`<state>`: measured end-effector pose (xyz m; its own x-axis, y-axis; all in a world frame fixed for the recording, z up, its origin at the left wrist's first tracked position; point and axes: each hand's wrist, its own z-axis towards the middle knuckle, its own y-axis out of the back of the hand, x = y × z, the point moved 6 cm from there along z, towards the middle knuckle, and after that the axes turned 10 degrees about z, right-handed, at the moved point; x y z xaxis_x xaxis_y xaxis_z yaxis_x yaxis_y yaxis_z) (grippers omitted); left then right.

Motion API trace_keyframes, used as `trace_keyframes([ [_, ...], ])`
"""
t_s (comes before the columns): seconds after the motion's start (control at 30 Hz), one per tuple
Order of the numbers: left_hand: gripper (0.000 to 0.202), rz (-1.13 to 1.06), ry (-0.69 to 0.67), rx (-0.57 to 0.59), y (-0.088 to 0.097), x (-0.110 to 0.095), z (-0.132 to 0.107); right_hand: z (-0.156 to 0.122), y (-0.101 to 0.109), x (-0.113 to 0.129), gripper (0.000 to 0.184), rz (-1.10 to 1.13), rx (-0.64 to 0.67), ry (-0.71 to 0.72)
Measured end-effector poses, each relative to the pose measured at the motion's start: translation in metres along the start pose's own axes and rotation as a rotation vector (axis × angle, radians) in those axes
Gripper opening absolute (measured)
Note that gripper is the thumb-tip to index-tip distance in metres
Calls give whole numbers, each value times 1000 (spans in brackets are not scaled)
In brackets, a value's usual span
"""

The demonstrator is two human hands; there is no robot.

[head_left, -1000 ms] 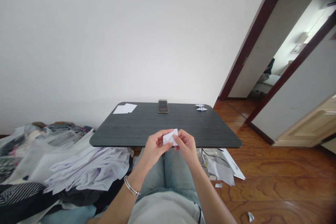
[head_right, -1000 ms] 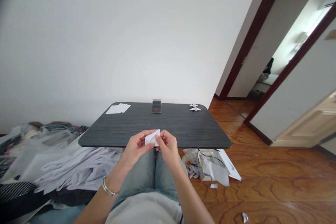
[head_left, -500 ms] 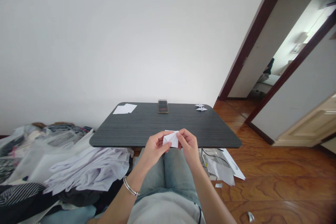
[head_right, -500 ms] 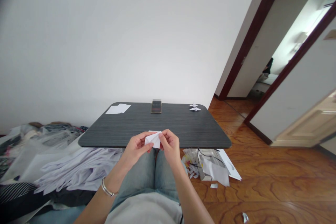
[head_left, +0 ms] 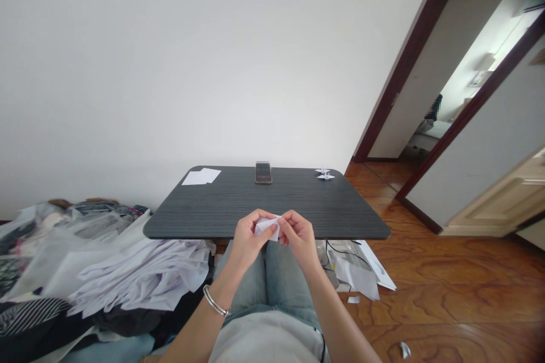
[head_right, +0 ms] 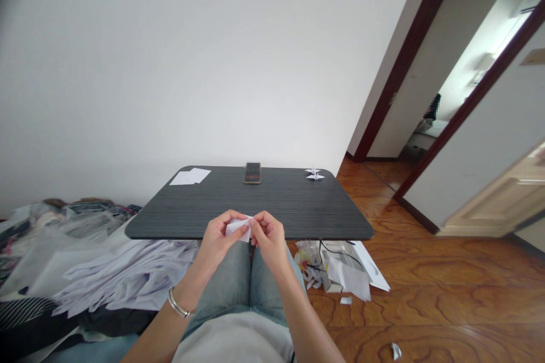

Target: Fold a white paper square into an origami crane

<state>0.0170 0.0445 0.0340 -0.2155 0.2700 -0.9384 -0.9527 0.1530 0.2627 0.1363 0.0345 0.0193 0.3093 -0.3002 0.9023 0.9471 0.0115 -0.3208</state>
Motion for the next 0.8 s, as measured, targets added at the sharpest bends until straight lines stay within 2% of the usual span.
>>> trace_keyframes([
  [0.27, 24, -101, 4, 95, -7, 5, 0, 1, 4, 1, 27, -5, -28, 54],
  [0.63, 42, -202, -16, 259, -8, -4, -5, 7, 12, 2, 29, 12, -82, 61],
  [0.7, 43, -240, -24, 250, -8, -1, -4, 7, 13, 3, 29, -7, -71, 65],
  [0.8, 35, -233, -7, 153, -4, 6, -1, 6, 12, 6, 28, -60, -34, 66],
])
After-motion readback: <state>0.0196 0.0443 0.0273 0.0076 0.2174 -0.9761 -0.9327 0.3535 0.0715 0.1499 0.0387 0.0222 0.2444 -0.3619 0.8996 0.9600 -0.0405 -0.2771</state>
